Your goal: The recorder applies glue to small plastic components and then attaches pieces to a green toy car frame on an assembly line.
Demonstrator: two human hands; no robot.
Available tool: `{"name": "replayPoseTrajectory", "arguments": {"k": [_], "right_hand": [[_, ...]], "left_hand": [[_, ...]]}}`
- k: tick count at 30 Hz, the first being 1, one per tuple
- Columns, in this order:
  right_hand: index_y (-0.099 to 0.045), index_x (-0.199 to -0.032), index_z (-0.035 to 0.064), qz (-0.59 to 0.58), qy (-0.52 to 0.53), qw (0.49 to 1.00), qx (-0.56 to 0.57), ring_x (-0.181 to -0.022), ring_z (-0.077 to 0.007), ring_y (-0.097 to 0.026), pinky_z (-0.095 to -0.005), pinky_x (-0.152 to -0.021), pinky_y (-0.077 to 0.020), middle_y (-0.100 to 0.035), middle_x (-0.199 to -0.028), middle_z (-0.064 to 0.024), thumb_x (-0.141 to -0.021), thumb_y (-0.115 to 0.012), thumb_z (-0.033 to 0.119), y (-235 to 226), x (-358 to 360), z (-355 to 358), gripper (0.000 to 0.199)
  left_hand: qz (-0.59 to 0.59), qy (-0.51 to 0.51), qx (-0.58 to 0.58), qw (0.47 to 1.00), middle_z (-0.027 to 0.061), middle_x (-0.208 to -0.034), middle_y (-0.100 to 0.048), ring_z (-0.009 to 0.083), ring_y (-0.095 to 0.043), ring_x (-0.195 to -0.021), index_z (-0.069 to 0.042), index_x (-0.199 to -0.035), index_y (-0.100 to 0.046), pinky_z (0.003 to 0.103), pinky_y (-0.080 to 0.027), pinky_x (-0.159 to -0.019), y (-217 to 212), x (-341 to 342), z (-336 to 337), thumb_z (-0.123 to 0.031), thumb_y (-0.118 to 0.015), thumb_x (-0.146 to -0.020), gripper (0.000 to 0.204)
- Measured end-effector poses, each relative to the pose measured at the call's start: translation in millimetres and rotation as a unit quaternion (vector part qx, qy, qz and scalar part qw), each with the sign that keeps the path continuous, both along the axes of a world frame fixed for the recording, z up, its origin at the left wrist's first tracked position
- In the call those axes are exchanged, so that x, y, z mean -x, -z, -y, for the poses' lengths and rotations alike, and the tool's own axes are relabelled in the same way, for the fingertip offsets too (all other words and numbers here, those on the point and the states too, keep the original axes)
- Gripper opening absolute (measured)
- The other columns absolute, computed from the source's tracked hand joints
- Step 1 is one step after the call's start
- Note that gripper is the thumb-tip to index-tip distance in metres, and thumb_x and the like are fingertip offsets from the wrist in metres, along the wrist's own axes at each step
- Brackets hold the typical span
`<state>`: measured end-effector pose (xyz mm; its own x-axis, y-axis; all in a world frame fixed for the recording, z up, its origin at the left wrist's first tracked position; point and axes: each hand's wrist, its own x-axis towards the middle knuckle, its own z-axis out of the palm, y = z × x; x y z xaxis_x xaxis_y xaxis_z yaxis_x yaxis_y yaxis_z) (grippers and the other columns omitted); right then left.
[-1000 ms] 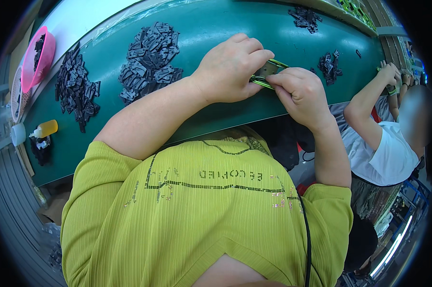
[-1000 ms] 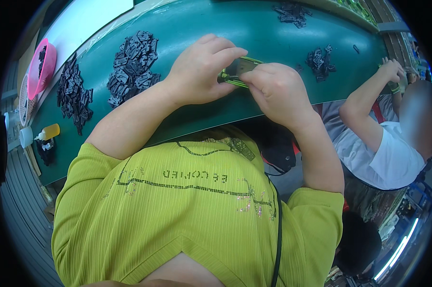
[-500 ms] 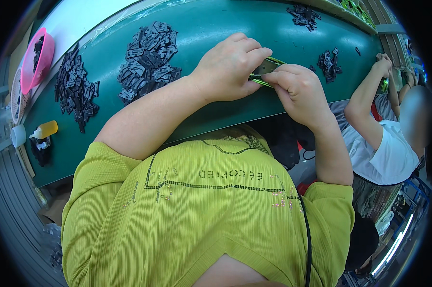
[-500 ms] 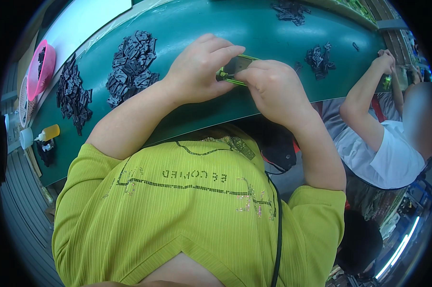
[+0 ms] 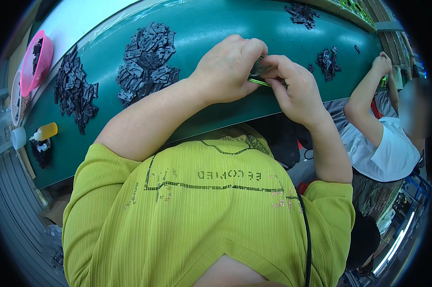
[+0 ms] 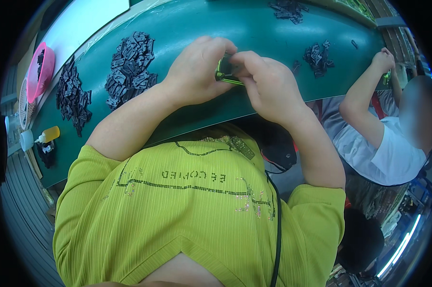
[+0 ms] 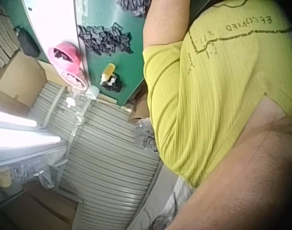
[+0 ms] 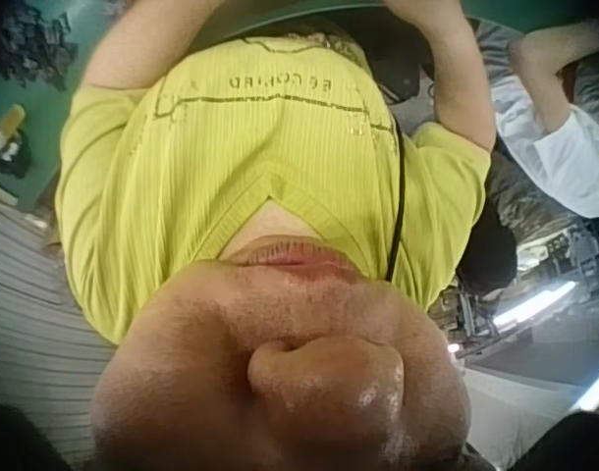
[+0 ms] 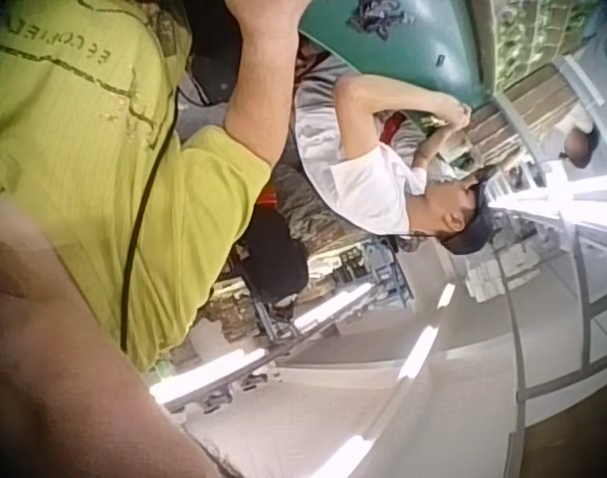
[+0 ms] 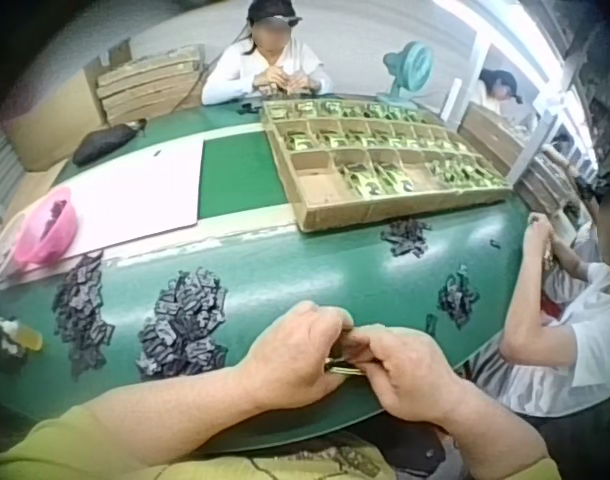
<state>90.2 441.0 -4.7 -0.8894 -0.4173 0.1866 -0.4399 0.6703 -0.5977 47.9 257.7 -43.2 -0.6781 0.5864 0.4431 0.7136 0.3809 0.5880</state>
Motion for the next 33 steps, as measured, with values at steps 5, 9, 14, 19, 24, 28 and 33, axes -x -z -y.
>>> {"name": "replayPoseTrajectory", "arguments": {"k": [5,9,14,19,24,28,33], "right_hand": [[-0.052,-0.105,0.001,0.031,-0.007,0.999,-0.001,-0.082,-0.0222,-0.064,-0.0301,-0.072,-0.05,-0.063,-0.087,-0.011,-0.078,-0.058,-0.006,0,-3,-4,0.029],[-0.052,-0.102,0.0045,0.052,0.011,0.997,0.063,-0.081,-0.0297,-0.062,-0.037,-0.07,-0.0477,-0.063,-0.087,-0.0112,-0.073,-0.062,-0.001,2,-7,-1,0.031],[-0.051,-0.103,0.0049,-0.031,-0.015,0.999,0.033,-0.082,-0.0291,-0.06,-0.0385,-0.07,-0.047,-0.062,-0.087,-0.0113,-0.071,-0.063,-0.002,16,-5,-4,0.035],[-0.051,-0.106,0.0055,-0.078,-0.039,0.996,0.012,-0.08,-0.0288,-0.059,-0.0387,-0.069,-0.0468,-0.061,-0.082,-0.0102,-0.071,-0.063,-0.002,15,-3,-1,0.038],[-0.05,-0.11,0.0058,-0.014,-0.031,0.998,0.055,-0.079,-0.0288,-0.059,-0.0381,-0.069,-0.047,-0.062,-0.083,-0.0094,-0.071,-0.063,-0.002,19,-5,-3,0.042],[-0.054,-0.111,0.0051,-0.077,-0.029,0.997,-0.006,-0.078,-0.0289,-0.058,-0.038,-0.069,-0.0472,-0.061,-0.081,-0.0098,-0.071,-0.064,-0.002,4,-9,-4,0.042],[-0.056,-0.114,0.005,-0.11,0.006,0.994,-0.015,-0.077,-0.029,-0.058,-0.038,-0.069,-0.0474,-0.062,-0.081,-0.0104,-0.071,-0.063,-0.004,15,-12,-11,0.045]], "left_hand": [[-0.06,0.027,-0.019,0.998,0.0107,-0.105,-0.062,0.031,-0.056,-0.093,-0.007,-0.087,-0.06,0.038,-0.045,-0.081,5,4,0,-0.011,-0.076,-0.059,0.033],[-0.065,0.028,0.001,0.998,0.0086,-0.112,-0.062,0.0305,-0.056,-0.1,-0.007,-0.07,-0.062,0.04,-0.045,-0.083,3,2,0,-0.01,-0.076,-0.059,0.018],[-0.077,0.029,0.011,0.997,0.0076,-0.114,-0.061,0.0302,-0.054,-0.109,-0.007,-0.07,-0.065,0.043,-0.044,-0.087,1,-2,0,-0.01,-0.075,-0.06,0.014],[-0.078,0.016,0.029,0.996,0.0074,-0.121,-0.059,0.03,-0.049,-0.119,-0.008,-0.074,-0.068,0.043,-0.041,-0.094,1,-4,-2,-0.008,-0.074,-0.062,0.013],[-0.073,0.028,0.069,0.995,0.0071,-0.123,-0.058,0.0305,-0.047,-0.121,-0.01,-0.077,-0.069,0.044,-0.04,-0.095,-2,-4,0,-0.008,-0.073,-0.064,0.014],[-0.054,0.008,0.055,0.997,0.0072,-0.125,-0.057,0.0308,-0.047,-0.122,-0.011,-0.079,-0.068,0.047,-0.039,-0.096,1,-5,1,-0.007,-0.072,-0.066,0.014],[-0.058,-0.048,0.069,0.995,0.0079,-0.127,-0.054,0.033,-0.043,-0.125,-0.01,-0.081,-0.067,0.055,-0.033,-0.1,-3,-19,-5,-0.006,-0.07,-0.067,0.015]]}}
